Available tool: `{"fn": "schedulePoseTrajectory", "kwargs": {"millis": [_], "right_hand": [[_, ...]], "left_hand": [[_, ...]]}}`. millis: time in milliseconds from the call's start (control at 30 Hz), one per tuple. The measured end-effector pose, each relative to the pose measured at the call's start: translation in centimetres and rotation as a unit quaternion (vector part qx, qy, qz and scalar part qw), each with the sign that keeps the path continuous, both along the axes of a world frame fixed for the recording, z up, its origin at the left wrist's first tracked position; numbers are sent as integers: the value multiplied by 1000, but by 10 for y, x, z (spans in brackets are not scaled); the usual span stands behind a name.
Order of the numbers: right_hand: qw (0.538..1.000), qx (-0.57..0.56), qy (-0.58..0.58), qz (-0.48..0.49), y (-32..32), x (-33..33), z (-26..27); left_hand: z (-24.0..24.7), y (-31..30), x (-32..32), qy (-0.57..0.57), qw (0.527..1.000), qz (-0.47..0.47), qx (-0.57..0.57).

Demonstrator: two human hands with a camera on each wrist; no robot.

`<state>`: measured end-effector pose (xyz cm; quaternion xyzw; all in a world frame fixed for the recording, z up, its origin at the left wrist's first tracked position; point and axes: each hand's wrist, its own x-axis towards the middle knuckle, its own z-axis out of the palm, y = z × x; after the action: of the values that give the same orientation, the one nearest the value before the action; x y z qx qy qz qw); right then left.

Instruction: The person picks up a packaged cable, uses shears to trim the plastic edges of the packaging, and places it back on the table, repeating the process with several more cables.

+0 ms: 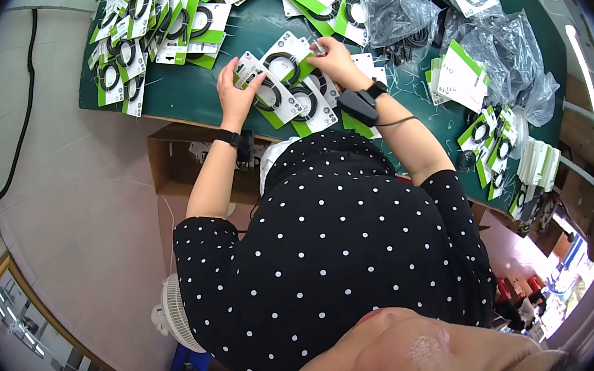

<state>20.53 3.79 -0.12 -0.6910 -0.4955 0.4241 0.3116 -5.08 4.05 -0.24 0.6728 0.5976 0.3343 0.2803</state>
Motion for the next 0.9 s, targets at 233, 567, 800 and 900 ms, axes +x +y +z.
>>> {"fn": "schedulePoseTrajectory", "kwargs": {"millis": [233, 567, 800, 900], "right_hand": [[977, 45, 190, -86, -41, 39, 34], [887, 6, 319, -333, -91, 83, 64], [836, 24, 394, -381, -127, 100, 60], [844, 8, 364, -393, -140, 98, 62]], "left_hand": [[17, 11, 8, -37, 998, 2, -60], [15, 41, 17, -314, 892, -84, -315], [14, 54, 36, -325, 856, -65, -398], [-7, 58, 56, -284, 887, -97, -350]]}}
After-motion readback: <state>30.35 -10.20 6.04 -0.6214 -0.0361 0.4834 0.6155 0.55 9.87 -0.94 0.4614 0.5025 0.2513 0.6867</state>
